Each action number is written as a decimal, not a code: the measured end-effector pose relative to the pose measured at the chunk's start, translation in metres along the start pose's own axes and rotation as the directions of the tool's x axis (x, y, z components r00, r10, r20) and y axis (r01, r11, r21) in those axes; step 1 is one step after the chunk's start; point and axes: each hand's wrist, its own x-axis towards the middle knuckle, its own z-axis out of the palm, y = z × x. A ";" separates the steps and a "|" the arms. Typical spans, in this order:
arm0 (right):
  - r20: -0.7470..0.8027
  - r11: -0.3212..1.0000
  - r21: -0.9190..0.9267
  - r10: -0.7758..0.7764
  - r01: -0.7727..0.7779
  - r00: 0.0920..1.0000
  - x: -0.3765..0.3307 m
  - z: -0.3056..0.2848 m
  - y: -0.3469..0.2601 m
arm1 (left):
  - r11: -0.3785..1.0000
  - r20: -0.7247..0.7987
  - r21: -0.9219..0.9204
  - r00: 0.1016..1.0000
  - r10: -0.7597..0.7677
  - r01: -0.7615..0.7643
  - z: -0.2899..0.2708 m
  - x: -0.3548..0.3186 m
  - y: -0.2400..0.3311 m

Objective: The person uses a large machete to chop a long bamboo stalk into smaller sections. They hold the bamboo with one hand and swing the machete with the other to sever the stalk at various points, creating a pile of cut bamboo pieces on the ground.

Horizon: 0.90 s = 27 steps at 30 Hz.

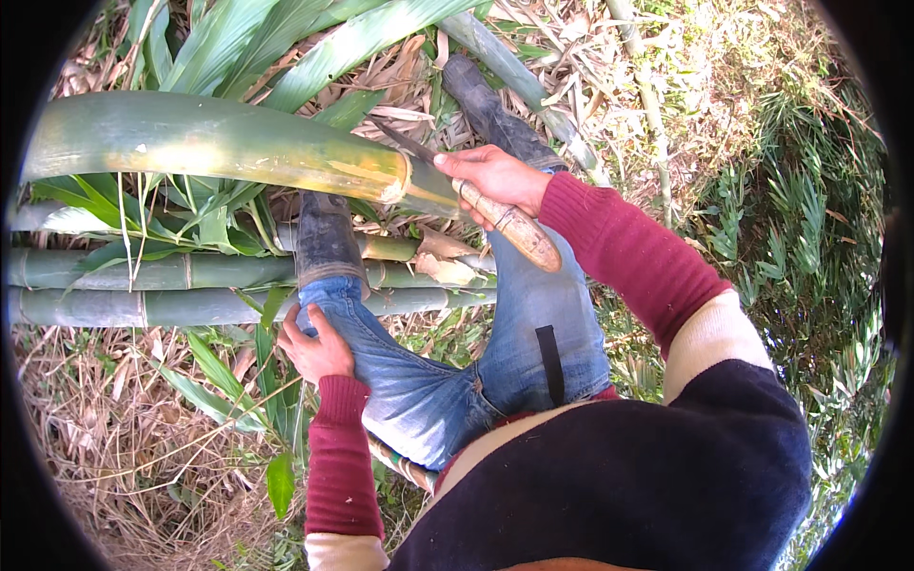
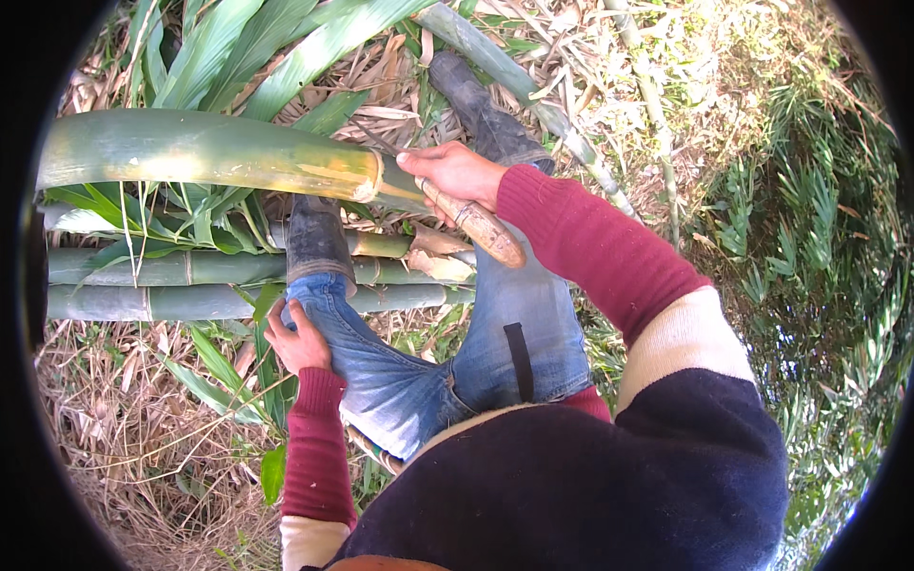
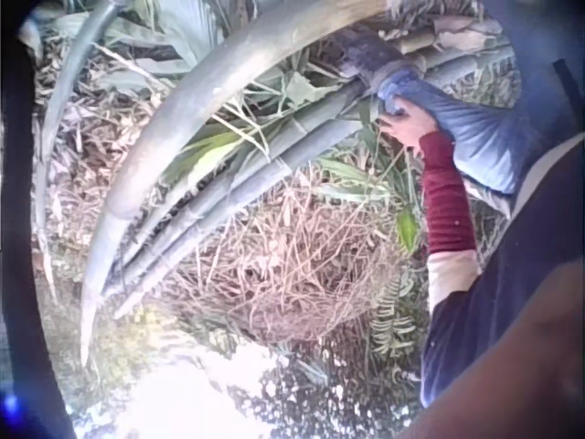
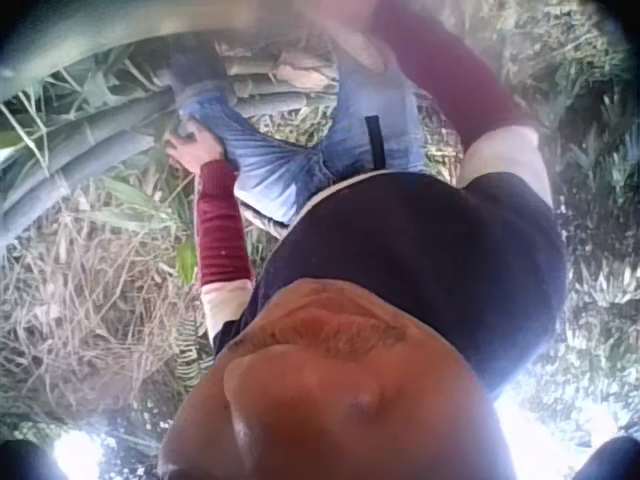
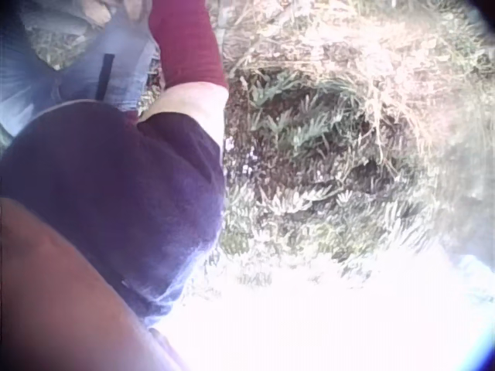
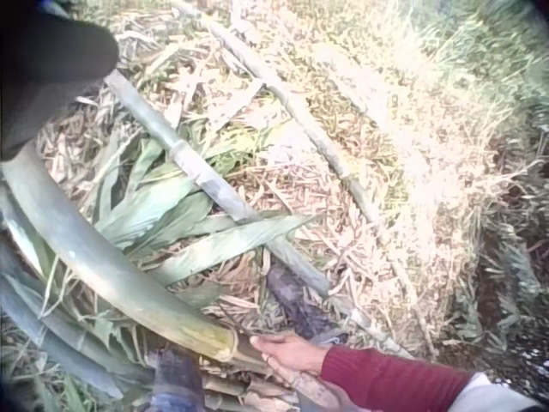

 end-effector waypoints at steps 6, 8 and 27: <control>0.114 0.999 0.037 0.003 -0.008 0.993 0.002 -0.010 -0.030 | 1.000 0.022 0.019 1.000 -0.016 0.016 -0.001 -0.005 -0.003; 0.115 1.000 0.014 0.020 -0.022 0.993 0.006 -0.006 -0.039 | 1.000 0.018 0.004 1.000 -0.021 0.021 0.003 0.003 0.005; 0.007 0.943 -0.292 0.169 -0.159 0.986 0.021 -0.002 -0.048 | 0.999 0.005 -0.035 0.999 -0.036 0.036 0.007 -0.005 0.000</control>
